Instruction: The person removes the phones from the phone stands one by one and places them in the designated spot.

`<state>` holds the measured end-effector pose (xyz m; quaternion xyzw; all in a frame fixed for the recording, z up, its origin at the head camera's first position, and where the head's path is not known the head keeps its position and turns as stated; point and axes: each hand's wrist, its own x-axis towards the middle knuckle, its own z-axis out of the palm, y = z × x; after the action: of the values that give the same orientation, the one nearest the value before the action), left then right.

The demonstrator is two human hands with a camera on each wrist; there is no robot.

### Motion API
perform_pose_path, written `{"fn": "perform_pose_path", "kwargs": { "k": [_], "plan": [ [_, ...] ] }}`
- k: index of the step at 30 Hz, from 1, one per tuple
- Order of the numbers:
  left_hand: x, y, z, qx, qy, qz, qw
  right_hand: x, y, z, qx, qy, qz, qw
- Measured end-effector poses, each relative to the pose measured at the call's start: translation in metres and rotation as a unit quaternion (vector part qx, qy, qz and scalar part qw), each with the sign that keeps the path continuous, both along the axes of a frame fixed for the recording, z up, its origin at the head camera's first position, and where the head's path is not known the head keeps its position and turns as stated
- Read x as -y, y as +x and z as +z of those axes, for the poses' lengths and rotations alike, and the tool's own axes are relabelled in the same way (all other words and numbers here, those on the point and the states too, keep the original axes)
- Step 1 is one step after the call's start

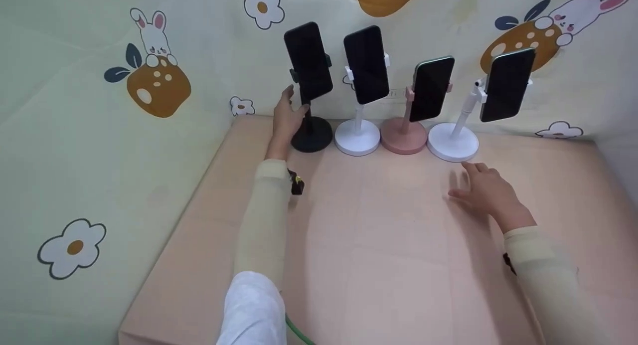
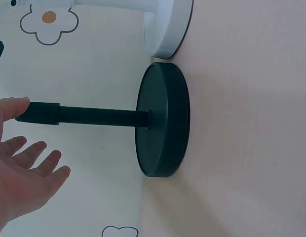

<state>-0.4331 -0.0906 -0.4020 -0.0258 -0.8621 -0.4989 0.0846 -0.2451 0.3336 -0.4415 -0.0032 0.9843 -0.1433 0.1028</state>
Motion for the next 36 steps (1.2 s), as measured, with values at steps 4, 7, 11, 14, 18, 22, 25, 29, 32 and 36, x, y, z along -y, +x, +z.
{"fn": "perform_pose_path", "kwargs": {
  "k": [4,7,11,14,18,22,25,29,32,36],
  "plan": [
    [-0.003,-0.006,0.0,-0.001,0.02,-0.011,0.9997,-0.002,-0.001,0.0,-0.011,0.001,0.0,0.9999],
    [-0.006,-0.008,-0.001,0.004,0.024,-0.011,0.9996,-0.002,0.0,-0.001,-0.008,0.0,0.003,1.0],
    [-0.01,-0.011,-0.001,-0.001,0.023,-0.01,0.9997,-0.001,0.001,-0.002,-0.009,-0.002,0.002,1.0],
    [-0.013,-0.014,0.0,-0.019,0.026,-0.007,0.9995,-0.001,0.0,-0.001,-0.013,-0.005,0.001,0.9999],
    [-0.015,-0.018,-0.001,-0.049,0.032,0.006,0.9983,-0.003,0.0,-0.001,-0.013,-0.007,-0.001,0.9999],
    [-0.017,-0.02,-0.002,-0.061,0.046,0.012,0.997,-0.005,0.0,-0.003,-0.011,-0.01,-0.006,0.9999],
    [-0.013,-0.021,-0.001,-0.061,0.047,0.018,0.9969,-0.005,0.0,-0.004,-0.015,-0.005,-0.002,0.9999],
    [-0.008,-0.019,0.001,-0.059,0.049,0.034,0.9965,-0.004,-0.001,-0.003,-0.016,0.002,0.001,0.9999],
    [-0.004,-0.015,0.001,-0.062,0.056,0.04,0.9958,-0.003,0.0,-0.003,-0.011,0.0,-0.002,0.9999],
    [-0.001,-0.008,-0.001,-0.073,0.05,0.041,0.9952,-0.001,0.0,-0.004,-0.007,-0.003,-0.003,1.0]
  ]
}}
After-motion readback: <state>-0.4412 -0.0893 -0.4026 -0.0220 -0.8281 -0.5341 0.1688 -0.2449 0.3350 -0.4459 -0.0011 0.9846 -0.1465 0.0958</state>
